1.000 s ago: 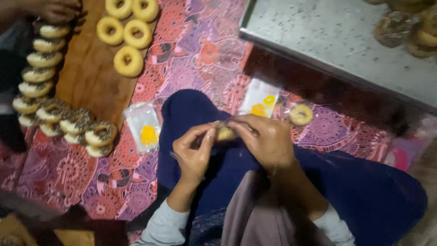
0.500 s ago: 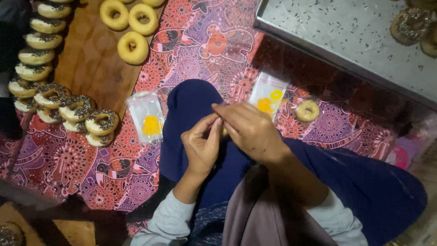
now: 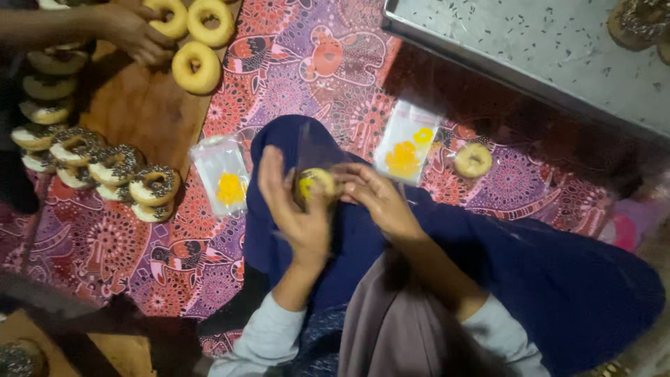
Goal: The person sits on the floor and packages doughnuts into small plastic bags. They pick up doughnuts from a tray, place them into bags, and set the sealed bags into a plastic crate.
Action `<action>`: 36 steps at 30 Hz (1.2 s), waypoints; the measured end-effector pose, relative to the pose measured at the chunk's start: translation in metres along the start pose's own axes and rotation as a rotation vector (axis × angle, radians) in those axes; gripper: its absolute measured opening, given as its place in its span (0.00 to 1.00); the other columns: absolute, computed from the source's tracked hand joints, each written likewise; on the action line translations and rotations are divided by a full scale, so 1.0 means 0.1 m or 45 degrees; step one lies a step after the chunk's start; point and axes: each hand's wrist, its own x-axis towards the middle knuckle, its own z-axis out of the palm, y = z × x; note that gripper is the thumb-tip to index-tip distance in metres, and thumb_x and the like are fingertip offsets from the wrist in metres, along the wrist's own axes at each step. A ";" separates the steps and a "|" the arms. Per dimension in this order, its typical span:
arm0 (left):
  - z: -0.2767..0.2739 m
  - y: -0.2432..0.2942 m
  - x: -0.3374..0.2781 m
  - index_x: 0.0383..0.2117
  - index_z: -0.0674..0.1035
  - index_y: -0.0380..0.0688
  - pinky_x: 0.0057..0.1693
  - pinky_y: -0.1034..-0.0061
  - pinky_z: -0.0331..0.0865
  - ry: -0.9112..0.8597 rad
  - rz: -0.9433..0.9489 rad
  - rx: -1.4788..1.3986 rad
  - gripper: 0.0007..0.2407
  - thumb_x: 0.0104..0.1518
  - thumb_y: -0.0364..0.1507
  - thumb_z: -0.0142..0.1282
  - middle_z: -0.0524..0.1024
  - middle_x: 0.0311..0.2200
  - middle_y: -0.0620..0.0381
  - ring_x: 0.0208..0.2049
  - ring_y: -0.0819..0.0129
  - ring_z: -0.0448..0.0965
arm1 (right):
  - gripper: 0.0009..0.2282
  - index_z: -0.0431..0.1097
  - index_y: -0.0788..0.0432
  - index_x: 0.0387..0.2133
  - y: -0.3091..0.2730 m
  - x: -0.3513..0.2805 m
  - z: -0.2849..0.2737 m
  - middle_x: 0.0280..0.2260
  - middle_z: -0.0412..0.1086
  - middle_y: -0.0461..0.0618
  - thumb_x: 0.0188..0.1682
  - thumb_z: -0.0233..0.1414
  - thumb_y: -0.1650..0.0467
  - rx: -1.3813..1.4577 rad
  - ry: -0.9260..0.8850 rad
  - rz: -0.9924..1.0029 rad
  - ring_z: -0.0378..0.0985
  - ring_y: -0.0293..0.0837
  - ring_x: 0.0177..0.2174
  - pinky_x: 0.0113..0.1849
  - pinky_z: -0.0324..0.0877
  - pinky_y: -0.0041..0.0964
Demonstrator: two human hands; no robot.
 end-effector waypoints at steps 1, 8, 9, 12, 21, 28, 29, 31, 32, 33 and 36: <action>-0.03 -0.12 0.08 0.60 0.68 0.31 0.65 0.68 0.65 -0.055 -0.300 -0.236 0.20 0.67 0.33 0.47 0.66 0.61 0.41 0.63 0.55 0.67 | 0.21 0.58 0.66 0.64 0.05 0.05 0.00 0.58 0.68 0.55 0.59 0.45 0.68 -0.003 0.000 0.099 0.74 0.44 0.54 0.54 0.68 0.36; -0.29 -0.69 0.21 0.51 0.80 0.35 0.57 0.74 0.69 -0.344 -0.606 0.192 0.15 0.65 0.32 0.50 0.79 0.49 0.49 0.50 0.64 0.78 | 0.18 0.65 0.68 0.55 0.37 0.16 -0.01 0.42 0.73 0.51 0.55 0.54 0.68 -0.406 0.330 -0.092 0.76 0.37 0.40 0.42 0.74 0.31; -0.28 -0.72 0.22 0.48 0.82 0.35 0.54 0.74 0.71 -0.416 -0.547 0.333 0.14 0.63 0.31 0.54 0.81 0.45 0.49 0.47 0.66 0.80 | 0.16 0.67 0.68 0.52 0.39 0.19 -0.03 0.38 0.74 0.50 0.55 0.55 0.68 -0.471 0.401 -0.019 0.76 0.36 0.37 0.39 0.74 0.30; -0.25 -0.78 0.23 0.44 0.84 0.36 0.44 0.77 0.73 -0.525 -0.820 0.307 0.12 0.60 0.29 0.55 0.83 0.33 0.54 0.34 0.69 0.80 | 0.12 0.73 0.67 0.44 0.44 0.27 -0.05 0.32 0.75 0.46 0.55 0.55 0.68 -0.382 0.425 0.081 0.75 0.34 0.32 0.34 0.70 0.29; -0.43 -0.66 0.27 0.34 0.82 0.36 0.37 0.81 0.65 -0.417 -0.652 -0.241 0.04 0.65 0.24 0.58 0.77 0.33 0.58 0.30 0.79 0.71 | 0.05 0.75 0.65 0.35 -0.25 0.24 0.30 0.34 0.74 0.46 0.56 0.54 0.73 -0.564 0.486 -0.579 0.74 0.35 0.34 0.39 0.70 0.28; -0.14 -0.45 0.19 0.29 0.75 0.38 0.32 0.78 0.66 -0.284 -0.647 -0.025 0.05 0.63 0.24 0.56 0.77 0.28 0.53 0.25 0.73 0.72 | 0.04 0.74 0.65 0.31 -0.06 0.20 0.05 0.32 0.72 0.54 0.52 0.57 0.74 -0.937 0.633 -0.184 0.72 0.42 0.30 0.35 0.68 0.33; -0.08 -0.46 0.16 0.28 0.76 0.36 0.34 0.77 0.69 -0.325 -0.466 0.138 0.04 0.61 0.22 0.57 0.76 0.30 0.53 0.27 0.72 0.74 | 0.04 0.72 0.65 0.37 0.06 0.20 -0.06 0.36 0.72 0.52 0.53 0.54 0.74 -0.758 0.578 -0.225 0.73 0.40 0.35 0.40 0.68 0.32; 0.05 -0.49 0.09 0.28 0.77 0.34 0.36 0.75 0.72 -0.417 -0.246 0.270 0.03 0.59 0.20 0.58 0.76 0.34 0.51 0.30 0.69 0.76 | 0.09 0.68 0.64 0.47 0.29 0.21 -0.36 0.43 0.73 0.49 0.56 0.48 0.74 -0.401 0.465 -0.301 0.75 0.37 0.45 0.49 0.70 0.30; 0.15 -0.50 0.04 0.29 0.77 0.34 0.37 0.74 0.72 -0.469 -0.210 0.241 0.02 0.58 0.20 0.57 0.76 0.35 0.49 0.30 0.66 0.77 | 0.11 0.64 0.62 0.50 0.37 0.19 -0.54 0.45 0.72 0.46 0.56 0.48 0.72 -0.324 0.510 -0.253 0.74 0.35 0.46 0.49 0.70 0.29; 0.33 -0.53 0.00 0.29 0.77 0.34 0.37 0.72 0.72 -0.559 -0.170 0.220 0.02 0.57 0.20 0.57 0.75 0.33 0.49 0.30 0.64 0.77 | 0.13 0.60 0.60 0.54 0.40 0.20 -0.75 0.47 0.71 0.44 0.57 0.48 0.71 -0.251 0.557 -0.215 0.74 0.33 0.46 0.49 0.69 0.27; 1.04 -0.68 -0.11 0.25 0.73 0.32 0.39 0.62 0.68 -0.858 -0.120 0.189 0.07 0.53 0.21 0.61 0.71 0.28 0.41 0.31 0.49 0.74 | 0.12 0.68 0.64 0.50 0.39 0.13 -1.41 0.40 0.73 0.45 0.58 0.50 0.69 -0.025 0.634 -0.184 0.73 0.36 0.38 0.41 0.71 0.30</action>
